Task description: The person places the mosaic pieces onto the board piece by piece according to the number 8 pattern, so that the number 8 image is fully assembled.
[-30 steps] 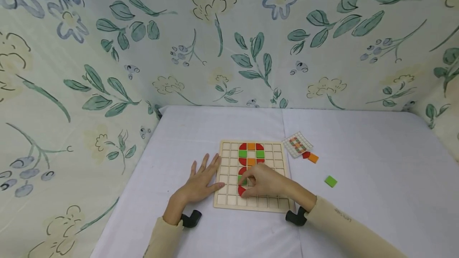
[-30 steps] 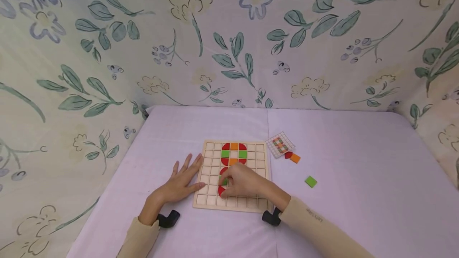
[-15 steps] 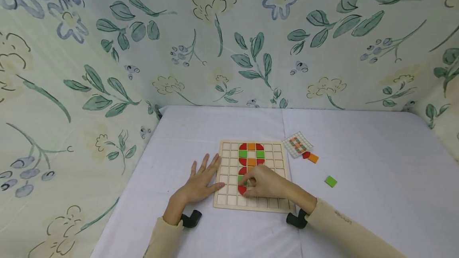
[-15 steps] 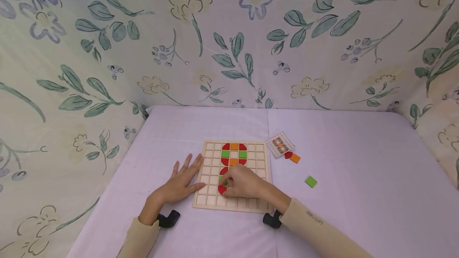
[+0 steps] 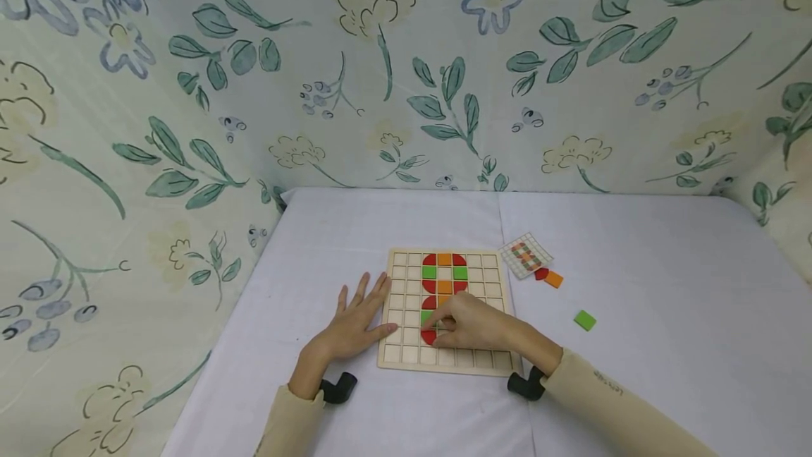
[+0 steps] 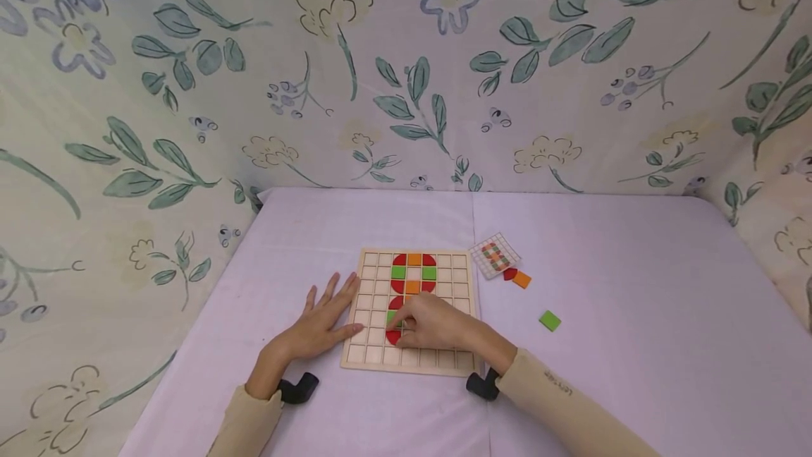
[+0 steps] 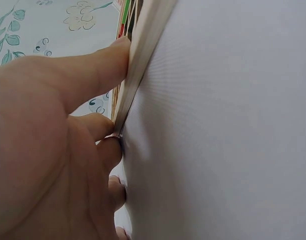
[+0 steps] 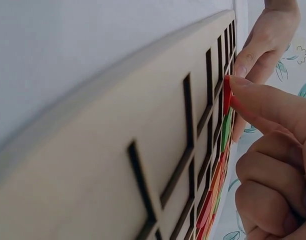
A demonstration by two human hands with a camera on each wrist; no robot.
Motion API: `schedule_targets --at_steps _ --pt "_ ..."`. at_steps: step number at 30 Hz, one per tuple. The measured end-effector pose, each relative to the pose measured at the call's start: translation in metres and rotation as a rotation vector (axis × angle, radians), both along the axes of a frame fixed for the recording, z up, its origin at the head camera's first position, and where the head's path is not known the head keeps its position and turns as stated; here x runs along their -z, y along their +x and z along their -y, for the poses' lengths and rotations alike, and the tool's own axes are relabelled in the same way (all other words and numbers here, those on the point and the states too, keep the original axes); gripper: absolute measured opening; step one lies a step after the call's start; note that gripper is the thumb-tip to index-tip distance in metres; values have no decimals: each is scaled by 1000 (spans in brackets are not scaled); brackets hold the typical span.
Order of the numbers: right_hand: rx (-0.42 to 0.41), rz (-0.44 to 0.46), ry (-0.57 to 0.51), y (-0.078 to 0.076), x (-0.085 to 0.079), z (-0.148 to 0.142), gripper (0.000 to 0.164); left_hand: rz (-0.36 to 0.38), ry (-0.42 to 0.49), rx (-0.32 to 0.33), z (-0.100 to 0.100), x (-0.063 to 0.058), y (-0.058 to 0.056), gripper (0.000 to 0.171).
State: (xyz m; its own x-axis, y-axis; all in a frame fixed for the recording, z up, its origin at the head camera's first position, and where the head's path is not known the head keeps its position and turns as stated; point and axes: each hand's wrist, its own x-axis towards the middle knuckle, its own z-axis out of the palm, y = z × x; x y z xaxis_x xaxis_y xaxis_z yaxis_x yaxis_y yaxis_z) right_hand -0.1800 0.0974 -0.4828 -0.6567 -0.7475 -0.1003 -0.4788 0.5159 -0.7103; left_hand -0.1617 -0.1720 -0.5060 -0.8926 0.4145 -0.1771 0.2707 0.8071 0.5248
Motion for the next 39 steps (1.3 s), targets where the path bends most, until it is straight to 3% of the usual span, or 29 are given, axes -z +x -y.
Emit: schedule_targets --at_steps 7,17,24,30,39 --pt "-14 -8 29 1 1 1 24 4 2 3 0 -1 0 86" --pt "12 -104 72 8 -2 7 23 -4 26 10 0 -1 2 84" --pt "57 -13 -14 6 -2 -11 24 -11 29 6 -1 -2 1 83" --pt "220 37 -71 3 -2 -57 24 -11 31 6 -3 -3 2 84" --pt "577 -144 -49 2 -5 -128 25 -16 41 13 -3 -1 2 84"
